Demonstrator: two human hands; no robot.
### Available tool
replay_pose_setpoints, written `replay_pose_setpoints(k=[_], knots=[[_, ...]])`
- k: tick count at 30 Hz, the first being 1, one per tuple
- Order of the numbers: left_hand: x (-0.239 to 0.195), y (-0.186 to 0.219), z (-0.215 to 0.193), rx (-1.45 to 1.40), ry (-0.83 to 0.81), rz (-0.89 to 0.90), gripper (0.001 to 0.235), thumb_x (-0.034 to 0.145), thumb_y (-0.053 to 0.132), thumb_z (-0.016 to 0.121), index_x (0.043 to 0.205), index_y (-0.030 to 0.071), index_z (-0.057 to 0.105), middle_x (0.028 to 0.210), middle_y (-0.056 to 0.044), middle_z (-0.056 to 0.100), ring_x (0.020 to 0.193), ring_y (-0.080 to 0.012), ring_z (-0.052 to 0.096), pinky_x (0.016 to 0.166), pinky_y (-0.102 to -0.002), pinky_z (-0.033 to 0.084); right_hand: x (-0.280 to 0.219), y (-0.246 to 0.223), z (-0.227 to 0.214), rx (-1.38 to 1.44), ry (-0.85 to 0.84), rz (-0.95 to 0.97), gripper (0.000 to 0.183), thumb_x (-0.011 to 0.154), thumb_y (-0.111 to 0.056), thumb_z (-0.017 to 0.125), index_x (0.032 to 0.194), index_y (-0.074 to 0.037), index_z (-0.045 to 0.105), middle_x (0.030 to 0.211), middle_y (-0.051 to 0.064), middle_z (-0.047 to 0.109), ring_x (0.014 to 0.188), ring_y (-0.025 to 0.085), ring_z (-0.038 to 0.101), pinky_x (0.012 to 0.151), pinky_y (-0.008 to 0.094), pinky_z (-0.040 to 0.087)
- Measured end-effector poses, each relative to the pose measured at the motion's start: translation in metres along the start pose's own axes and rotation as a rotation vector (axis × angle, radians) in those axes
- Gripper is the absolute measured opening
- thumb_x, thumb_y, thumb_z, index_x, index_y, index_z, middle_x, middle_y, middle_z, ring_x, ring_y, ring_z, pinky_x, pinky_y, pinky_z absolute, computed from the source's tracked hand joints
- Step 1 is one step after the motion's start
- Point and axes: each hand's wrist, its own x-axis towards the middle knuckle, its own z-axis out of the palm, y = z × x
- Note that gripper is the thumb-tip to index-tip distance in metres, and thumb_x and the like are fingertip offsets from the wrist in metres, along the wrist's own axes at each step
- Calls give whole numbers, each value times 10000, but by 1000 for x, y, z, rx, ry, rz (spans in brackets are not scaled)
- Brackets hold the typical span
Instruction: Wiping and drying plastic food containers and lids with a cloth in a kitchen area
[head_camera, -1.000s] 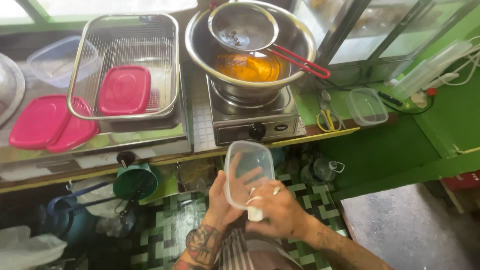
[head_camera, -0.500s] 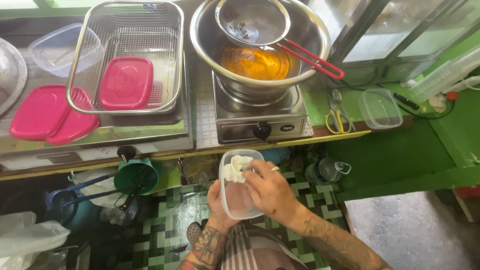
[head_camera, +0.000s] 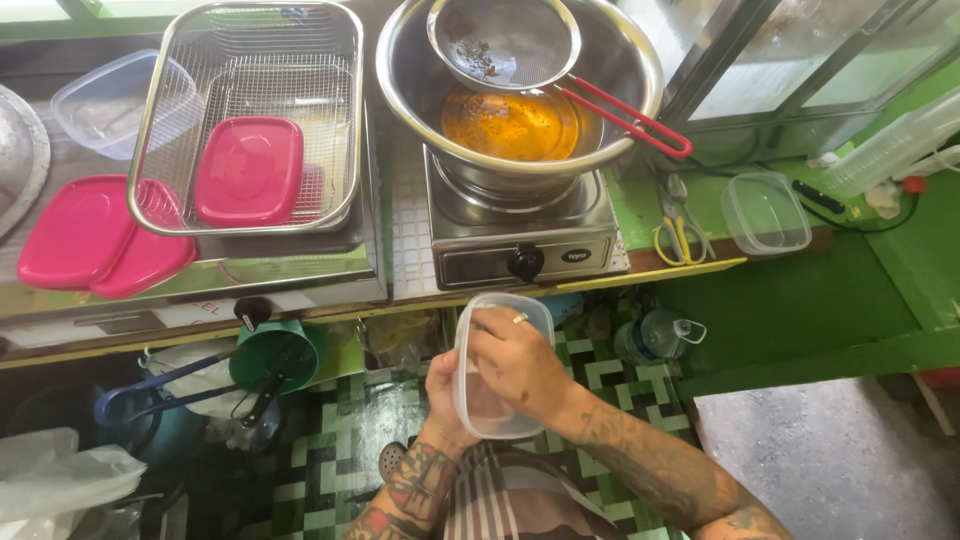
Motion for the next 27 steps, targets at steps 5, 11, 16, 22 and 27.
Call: replay_pose_setpoints(k=[5,11,16,22,27], knots=[[10,17,29,298,142,23,770,726,591,554,1354,154,639,1141,-137,726,943,-302,702,898,-503,584,-31,27,37,75,-45,-90,159,980,-150,571,872,-85,668,1071,97,666,1007,332,681,869,367,569],[5,15,31,321,27,52,810,787,532,565,1524,212,457,1147,-164,698,950,-296,713,797,-468,615,-49,63,32,181,-234,-218,190,976,-167,583,914,-95,749,1074,90,685,1024,306,689,912,359,570],[11,15,-28,334,103,-53,820,681,606,557,1367,161,616,1217,-150,708,1038,-342,679,887,-552,550,-26,70,23,-143,-57,-154,199,1017,-164,565,1004,-116,757,1075,48,714,1006,248,715,889,328,567],[15,20,-33,407,169,57,765,698,514,572,1341,102,609,1187,-161,700,1032,-361,665,964,-582,514,-63,70,39,-288,-112,-9,269,994,-270,527,800,-166,683,855,-18,674,835,223,675,784,373,514],[14,15,-11,453,262,179,701,702,347,631,1390,229,568,1169,-161,671,1036,-354,683,939,-594,571,-80,61,38,-216,-436,48,245,817,-346,620,576,-307,642,618,-96,648,909,151,666,789,376,413]])
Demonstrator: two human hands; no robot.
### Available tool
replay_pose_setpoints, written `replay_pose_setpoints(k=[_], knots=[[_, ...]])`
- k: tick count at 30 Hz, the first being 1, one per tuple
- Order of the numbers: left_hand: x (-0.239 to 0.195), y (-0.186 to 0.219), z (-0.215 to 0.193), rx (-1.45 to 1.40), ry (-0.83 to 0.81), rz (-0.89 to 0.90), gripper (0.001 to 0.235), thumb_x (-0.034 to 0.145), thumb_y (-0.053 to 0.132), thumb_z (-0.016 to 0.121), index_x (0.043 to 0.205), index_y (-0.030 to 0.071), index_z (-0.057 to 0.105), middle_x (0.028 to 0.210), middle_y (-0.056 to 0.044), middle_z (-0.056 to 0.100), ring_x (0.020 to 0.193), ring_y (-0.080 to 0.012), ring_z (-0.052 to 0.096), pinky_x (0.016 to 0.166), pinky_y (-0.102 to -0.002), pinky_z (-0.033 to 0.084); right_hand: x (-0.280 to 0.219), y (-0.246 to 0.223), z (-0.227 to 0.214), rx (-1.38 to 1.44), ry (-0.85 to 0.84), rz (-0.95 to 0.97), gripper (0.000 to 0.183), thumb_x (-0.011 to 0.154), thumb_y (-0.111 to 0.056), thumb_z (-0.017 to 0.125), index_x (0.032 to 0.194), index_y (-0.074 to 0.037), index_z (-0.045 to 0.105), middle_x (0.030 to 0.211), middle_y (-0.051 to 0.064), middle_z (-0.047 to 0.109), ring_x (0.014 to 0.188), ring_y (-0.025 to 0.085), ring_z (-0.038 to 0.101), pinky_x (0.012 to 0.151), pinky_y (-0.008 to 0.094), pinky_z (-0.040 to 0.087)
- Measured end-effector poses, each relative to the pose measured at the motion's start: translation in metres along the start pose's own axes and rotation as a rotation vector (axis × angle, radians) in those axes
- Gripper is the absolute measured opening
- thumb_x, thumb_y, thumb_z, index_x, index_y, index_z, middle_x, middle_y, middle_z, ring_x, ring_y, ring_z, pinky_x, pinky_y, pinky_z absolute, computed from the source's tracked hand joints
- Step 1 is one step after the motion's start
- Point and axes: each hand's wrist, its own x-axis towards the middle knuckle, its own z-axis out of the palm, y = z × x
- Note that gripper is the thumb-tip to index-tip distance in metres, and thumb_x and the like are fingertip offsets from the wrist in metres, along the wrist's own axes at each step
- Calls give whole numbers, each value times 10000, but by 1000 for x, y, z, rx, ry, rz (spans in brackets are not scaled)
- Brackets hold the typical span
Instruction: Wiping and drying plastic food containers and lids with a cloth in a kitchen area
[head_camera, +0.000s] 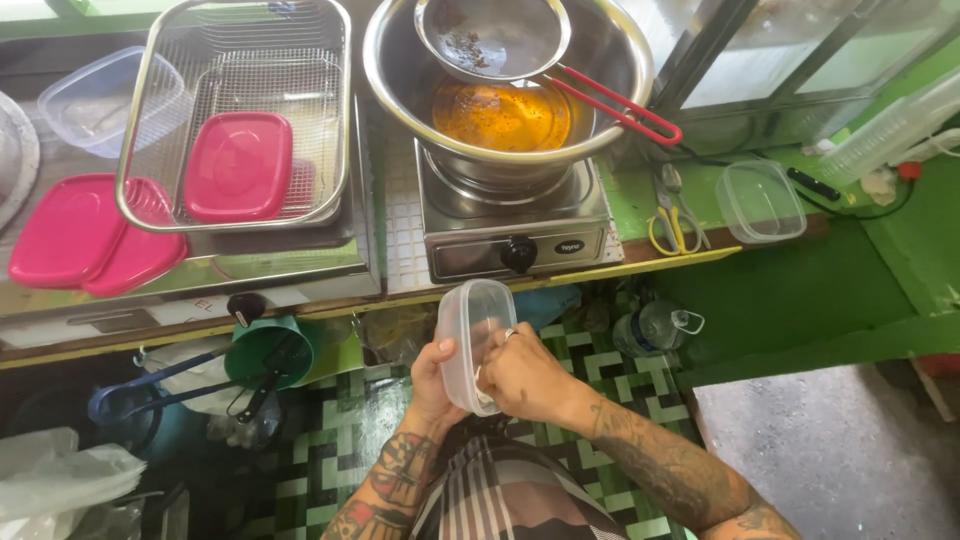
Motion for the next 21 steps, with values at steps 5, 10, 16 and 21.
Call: replay_pose_setpoints(k=[5,10,16,21], knots=[[-31,18,71,25,-20,-89,536,702,378,660,1203,189,648,988,-116,690,920,-292,696,900,-563,610,11,5,-39,-230,65,38,192,798,-347,617,655,-269,718,739,-61,701,1008,192,632,837,454,421],[-21,1,42,-47,-29,-120,404,722,416,656,987,115,707,835,-48,667,891,-292,686,961,-625,553,9,32,5,-383,461,4,239,949,-195,502,794,-147,677,832,18,635,819,224,579,741,398,434],[-21,16,23,120,-9,-32,676,740,366,623,1396,223,541,1189,-162,660,1028,-298,651,924,-562,556,-24,7,0,277,181,-73,68,845,-267,677,781,-247,684,877,-56,721,849,209,690,791,413,437],[-41,24,34,114,-213,-50,954,649,538,608,1408,-38,558,1238,-212,699,1122,-355,648,949,-519,518,-42,47,-58,843,631,372,142,809,79,730,925,-1,749,1062,172,743,1020,293,702,921,410,542]])
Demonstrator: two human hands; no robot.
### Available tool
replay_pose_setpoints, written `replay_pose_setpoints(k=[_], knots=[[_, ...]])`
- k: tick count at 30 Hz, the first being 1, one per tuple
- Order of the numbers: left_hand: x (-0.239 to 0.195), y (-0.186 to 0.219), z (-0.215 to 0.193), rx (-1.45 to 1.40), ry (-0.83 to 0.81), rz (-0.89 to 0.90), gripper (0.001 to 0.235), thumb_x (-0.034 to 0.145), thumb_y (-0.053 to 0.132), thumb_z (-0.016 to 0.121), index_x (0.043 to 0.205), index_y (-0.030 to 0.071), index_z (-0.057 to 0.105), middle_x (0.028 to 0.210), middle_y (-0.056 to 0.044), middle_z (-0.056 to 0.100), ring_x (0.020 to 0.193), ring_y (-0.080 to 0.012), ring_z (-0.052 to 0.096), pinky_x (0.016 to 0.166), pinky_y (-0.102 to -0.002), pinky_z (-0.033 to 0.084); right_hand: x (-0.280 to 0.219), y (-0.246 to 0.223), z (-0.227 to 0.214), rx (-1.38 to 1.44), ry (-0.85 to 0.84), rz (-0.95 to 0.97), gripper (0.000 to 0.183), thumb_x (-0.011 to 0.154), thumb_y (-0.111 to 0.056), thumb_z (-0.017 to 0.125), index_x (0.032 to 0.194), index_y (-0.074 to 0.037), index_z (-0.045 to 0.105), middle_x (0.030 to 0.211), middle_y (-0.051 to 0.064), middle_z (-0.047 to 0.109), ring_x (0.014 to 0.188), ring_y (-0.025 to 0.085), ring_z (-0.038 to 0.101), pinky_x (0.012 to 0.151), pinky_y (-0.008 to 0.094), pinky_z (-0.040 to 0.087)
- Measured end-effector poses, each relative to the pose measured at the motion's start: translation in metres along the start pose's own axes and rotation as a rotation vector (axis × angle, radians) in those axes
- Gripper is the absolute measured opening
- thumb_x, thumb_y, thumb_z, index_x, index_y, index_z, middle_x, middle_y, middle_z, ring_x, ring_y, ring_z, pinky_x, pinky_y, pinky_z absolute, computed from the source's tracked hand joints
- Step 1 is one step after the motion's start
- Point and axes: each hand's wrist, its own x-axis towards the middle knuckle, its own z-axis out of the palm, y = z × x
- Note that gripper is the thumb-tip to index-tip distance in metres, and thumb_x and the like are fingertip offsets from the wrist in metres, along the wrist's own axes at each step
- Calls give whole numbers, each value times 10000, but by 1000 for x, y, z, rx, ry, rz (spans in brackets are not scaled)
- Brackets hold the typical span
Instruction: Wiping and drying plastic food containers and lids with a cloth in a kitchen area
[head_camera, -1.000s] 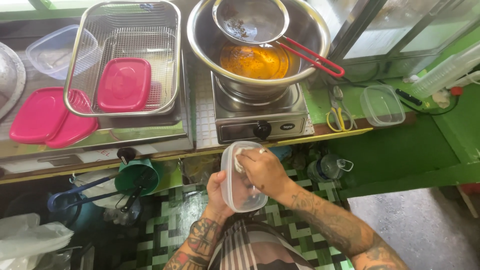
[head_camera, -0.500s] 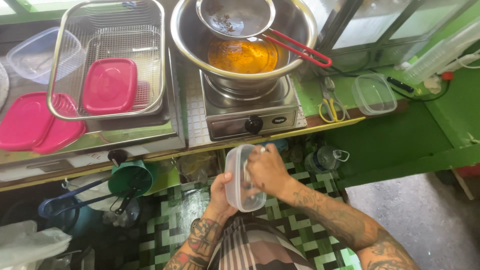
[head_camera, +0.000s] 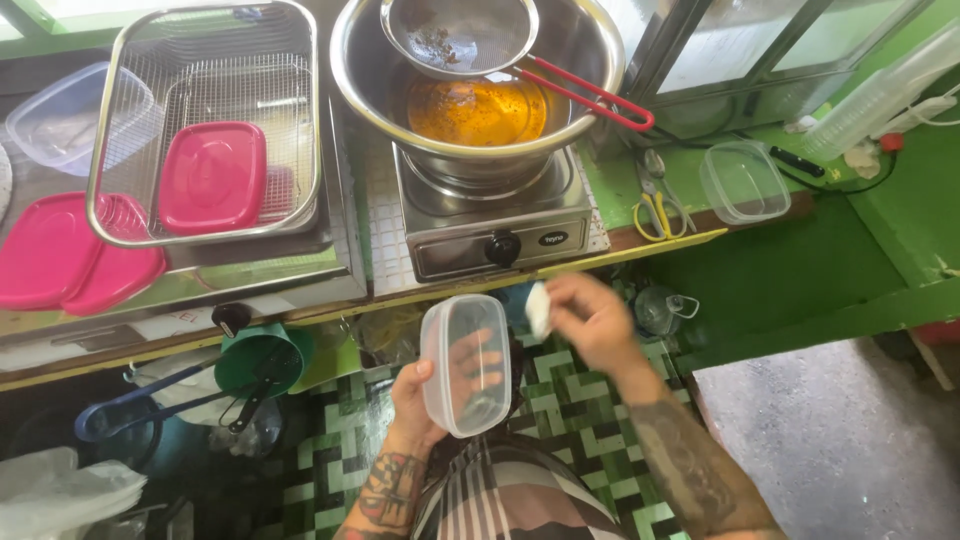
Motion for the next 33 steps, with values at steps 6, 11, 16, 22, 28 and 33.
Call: replay_pose_setpoints(k=[6,11,16,22,28,33], knots=[[-5,-4,22,-16,-128,86,1090,777,337,892,1599,135,205,1396,-296,538,1103,-388,650,933,-483,583,14,-26,27,39,-90,42,146,861,77,714,973,-14,697,951,102,724,836,179,723,798,274,648],[-14,-5,23,234,-46,238,1103,771,383,884,1611,108,225,1415,-253,530,1102,-321,673,952,-451,588,-4,-23,49,86,-14,157,222,907,-39,731,1126,-12,711,1000,104,773,870,181,756,796,286,655],[-14,-1,30,403,5,425,1057,766,432,895,1593,125,313,1455,-203,505,1185,-286,592,975,-407,522,-32,-9,74,64,10,273,176,871,-34,766,1039,-20,717,930,97,780,787,173,760,689,278,678],[-10,9,28,525,37,567,1061,792,484,897,1595,114,311,1285,-129,597,1059,-221,638,927,-374,545,-64,23,91,144,-12,410,155,887,-78,741,1036,-41,723,893,49,761,773,125,706,701,276,602],[-8,17,50,695,-18,744,929,820,371,846,1547,71,351,1385,-170,550,1237,-280,575,1069,-449,538,-79,32,93,626,52,961,137,822,61,758,931,-11,718,859,97,727,675,231,662,585,354,574],[-15,34,47,1306,-106,1011,806,825,479,729,1510,190,418,1503,-309,397,1382,-435,498,1123,-555,478,-80,5,94,811,-59,1148,247,823,-32,787,1054,-1,705,839,95,721,637,150,640,552,244,551]])
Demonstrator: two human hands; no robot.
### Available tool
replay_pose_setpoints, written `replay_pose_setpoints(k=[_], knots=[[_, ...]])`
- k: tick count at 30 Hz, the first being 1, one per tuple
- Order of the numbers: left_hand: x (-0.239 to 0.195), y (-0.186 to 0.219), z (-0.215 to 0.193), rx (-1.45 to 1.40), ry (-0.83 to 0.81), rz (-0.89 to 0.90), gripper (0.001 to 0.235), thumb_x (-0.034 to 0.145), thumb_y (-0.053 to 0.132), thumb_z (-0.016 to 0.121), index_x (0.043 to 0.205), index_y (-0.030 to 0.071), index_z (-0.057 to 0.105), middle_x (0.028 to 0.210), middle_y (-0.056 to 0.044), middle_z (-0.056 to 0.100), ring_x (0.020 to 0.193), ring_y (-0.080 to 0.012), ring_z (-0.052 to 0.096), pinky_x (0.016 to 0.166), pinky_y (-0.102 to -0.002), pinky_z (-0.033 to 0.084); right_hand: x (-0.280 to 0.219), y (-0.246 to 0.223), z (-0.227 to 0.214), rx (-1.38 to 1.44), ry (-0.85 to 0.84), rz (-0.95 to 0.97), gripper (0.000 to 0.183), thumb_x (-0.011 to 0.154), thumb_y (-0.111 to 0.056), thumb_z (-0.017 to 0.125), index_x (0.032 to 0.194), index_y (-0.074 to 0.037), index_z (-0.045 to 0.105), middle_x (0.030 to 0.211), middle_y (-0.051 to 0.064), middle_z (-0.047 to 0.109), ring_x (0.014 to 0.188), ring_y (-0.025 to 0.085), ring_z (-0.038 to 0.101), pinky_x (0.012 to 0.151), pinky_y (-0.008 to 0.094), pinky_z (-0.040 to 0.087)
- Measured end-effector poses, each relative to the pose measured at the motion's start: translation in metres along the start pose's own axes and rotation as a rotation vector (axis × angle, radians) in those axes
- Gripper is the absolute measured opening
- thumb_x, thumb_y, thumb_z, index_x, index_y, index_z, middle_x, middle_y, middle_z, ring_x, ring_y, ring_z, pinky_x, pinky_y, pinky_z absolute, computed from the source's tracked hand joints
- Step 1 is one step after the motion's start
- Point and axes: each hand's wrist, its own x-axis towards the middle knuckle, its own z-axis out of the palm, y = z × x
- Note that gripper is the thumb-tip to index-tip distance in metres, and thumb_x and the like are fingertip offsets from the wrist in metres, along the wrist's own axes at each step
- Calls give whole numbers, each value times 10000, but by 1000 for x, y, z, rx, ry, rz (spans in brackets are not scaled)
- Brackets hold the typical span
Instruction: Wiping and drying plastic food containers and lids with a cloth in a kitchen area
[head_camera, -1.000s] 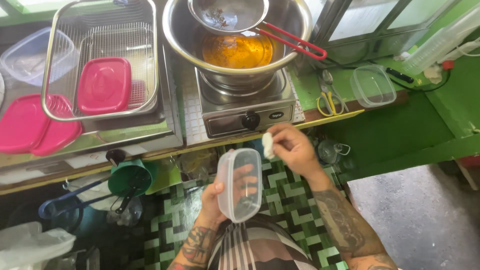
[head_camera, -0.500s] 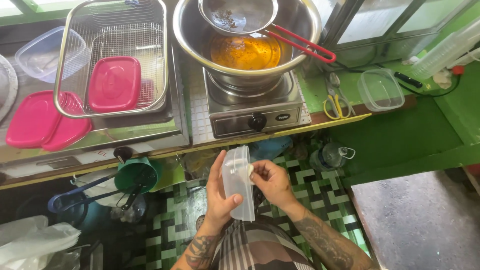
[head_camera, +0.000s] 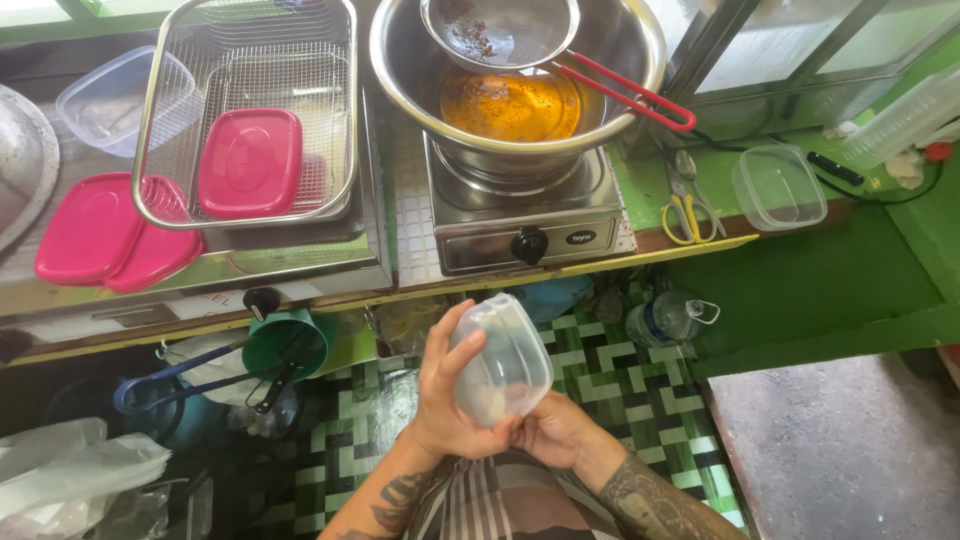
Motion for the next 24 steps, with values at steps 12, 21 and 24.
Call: replay_pose_setpoints(k=[12,21,24], knots=[[-23,-10,-50,337,-234,-53,978,668,384,781,1503,87,366,1528,-238,448,1371,-436,520,1125,-603,431,-63,-36,0,-891,272,-1071,183,913,-123,689,1075,-46,727,1037,101,742,901,211,722,752,297,605],[-31,5,-16,207,-483,-117,1023,585,392,763,1462,48,365,1478,-263,478,1335,-453,512,1134,-604,392,-28,-83,22,-1121,113,-1060,162,876,-79,656,957,-12,779,1035,127,753,954,236,724,842,340,599],[-21,16,-7,231,-495,47,929,597,319,668,1432,7,407,1449,-285,502,1251,-492,533,1034,-607,460,-5,-71,1,-658,-14,-526,156,946,-65,611,962,-47,765,908,48,746,793,147,663,747,298,547]])
